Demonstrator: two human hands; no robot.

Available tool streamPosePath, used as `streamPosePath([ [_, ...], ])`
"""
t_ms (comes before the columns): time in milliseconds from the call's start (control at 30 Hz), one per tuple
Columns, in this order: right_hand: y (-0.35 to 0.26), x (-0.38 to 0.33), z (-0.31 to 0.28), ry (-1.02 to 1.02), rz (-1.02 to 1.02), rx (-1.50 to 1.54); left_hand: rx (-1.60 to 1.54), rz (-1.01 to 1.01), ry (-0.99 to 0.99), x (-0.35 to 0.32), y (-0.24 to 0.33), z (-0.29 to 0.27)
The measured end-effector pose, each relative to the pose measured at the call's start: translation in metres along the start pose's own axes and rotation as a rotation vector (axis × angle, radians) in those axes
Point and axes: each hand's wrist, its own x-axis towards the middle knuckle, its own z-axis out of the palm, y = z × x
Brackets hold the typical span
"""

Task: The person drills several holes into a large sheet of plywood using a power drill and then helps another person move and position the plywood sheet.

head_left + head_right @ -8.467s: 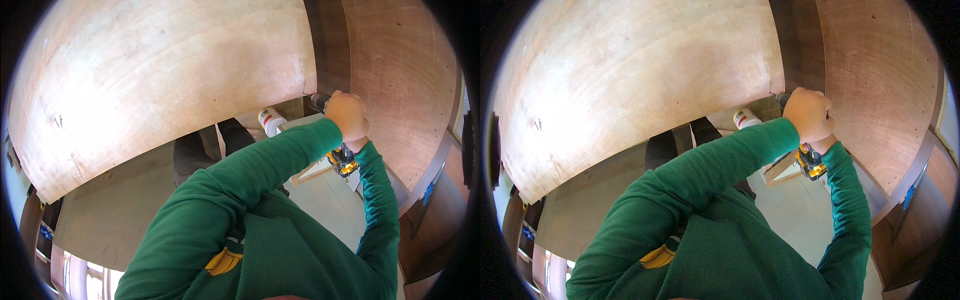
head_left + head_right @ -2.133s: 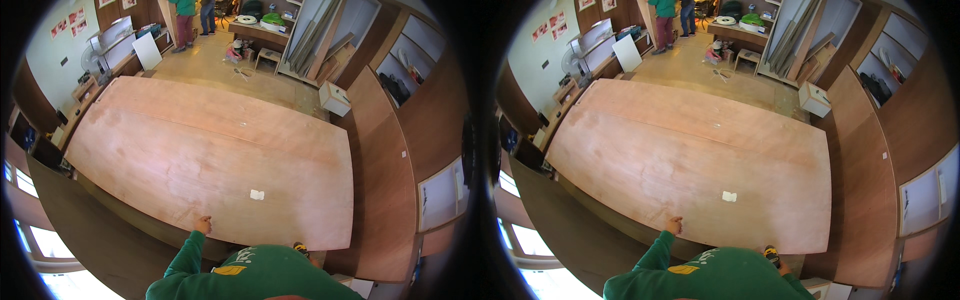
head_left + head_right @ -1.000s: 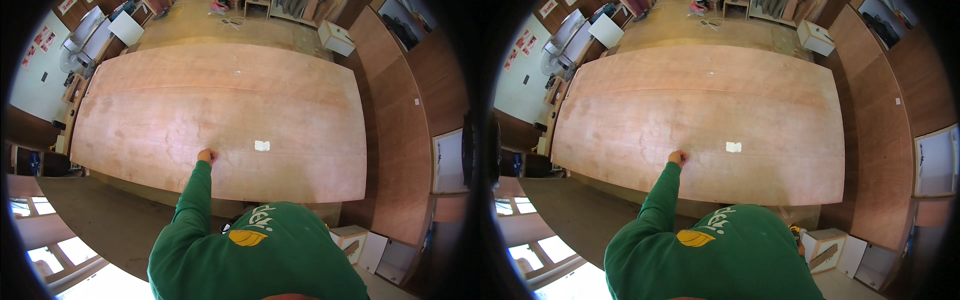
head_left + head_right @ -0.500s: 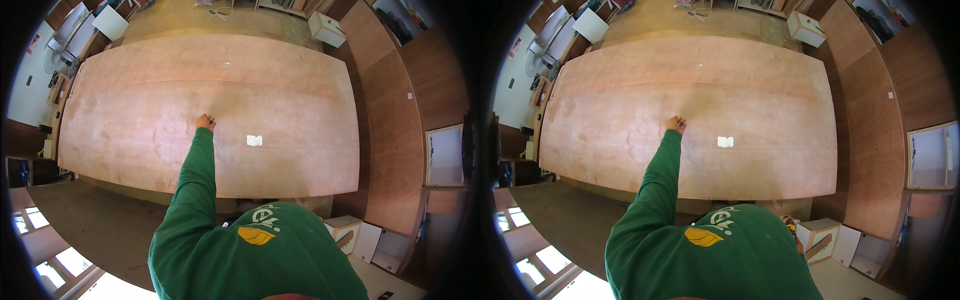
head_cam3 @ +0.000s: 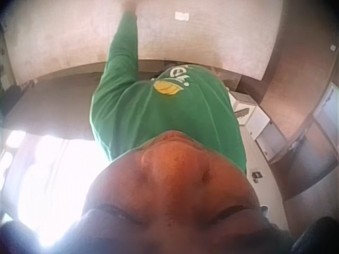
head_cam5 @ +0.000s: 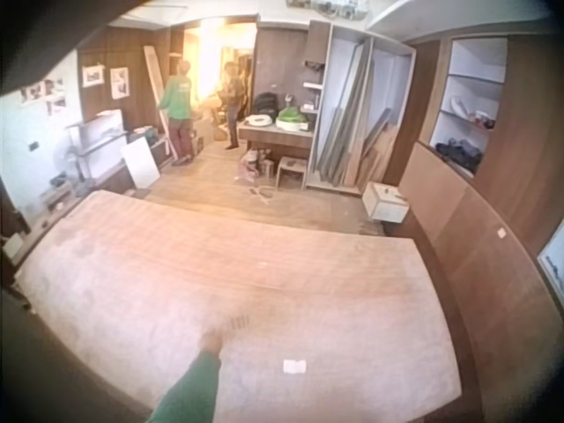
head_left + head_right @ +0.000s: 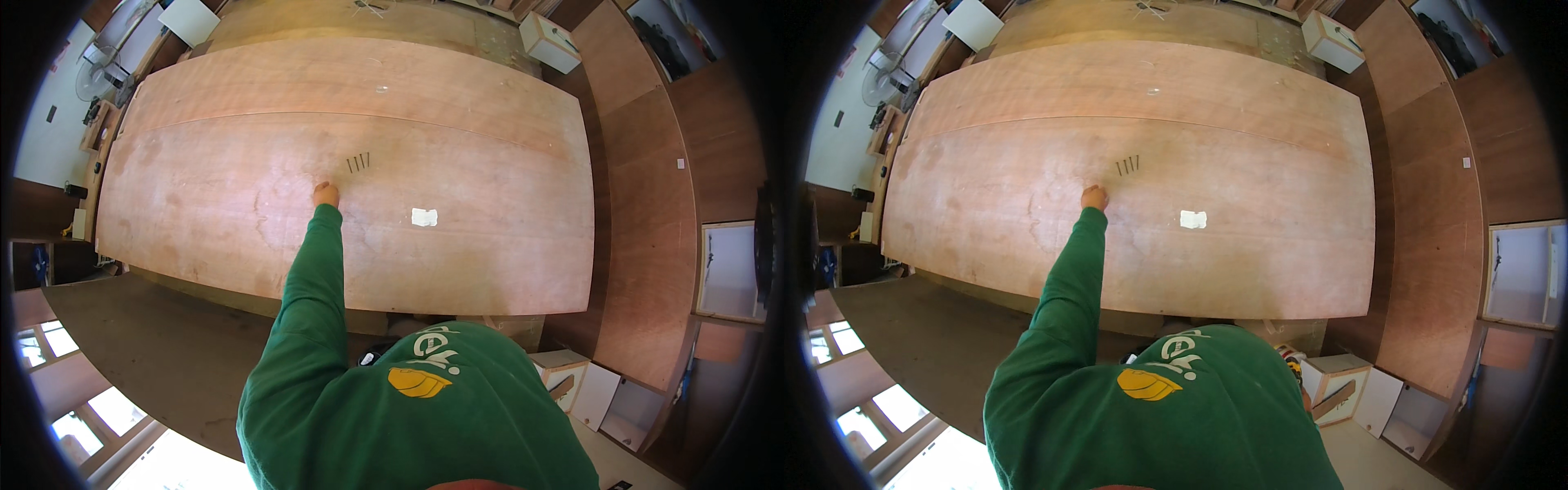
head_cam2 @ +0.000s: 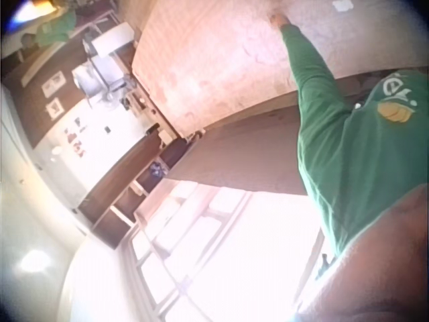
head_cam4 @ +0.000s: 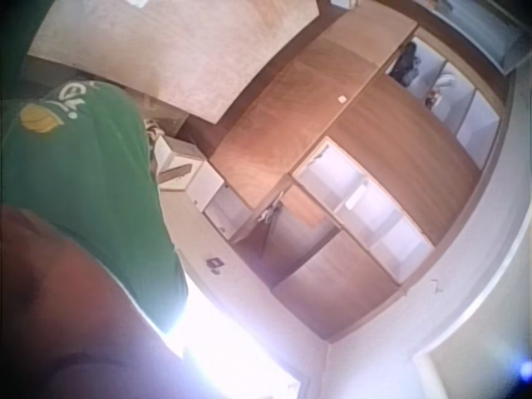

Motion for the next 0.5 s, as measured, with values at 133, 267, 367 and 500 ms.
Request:
streamPosePath([
  [133, -0.003, 0.008, 0.001, -0.003, -0.011, -0.016, -0.241, -0.091, 0.060, -0.049, -0.027, -0.019],
  [267, 0.005, 0.000, -0.009, 0.029, 0.012, -0.034, -0.316, -0.279, -0.038, -0.147, -0.003, -0.038],
  [367, -0.012, 0.014, -0.002, 0.001, -0.025, -0.072, -0.184, -0.209, -0.006, -0.172, -0.006, -0.079],
  [500, -0.012, 0.022, 0.000, 0.038, -0.041, -0.085, 0.042, -0.107, -0.021, -0.206, -0.004, -0.087],
])
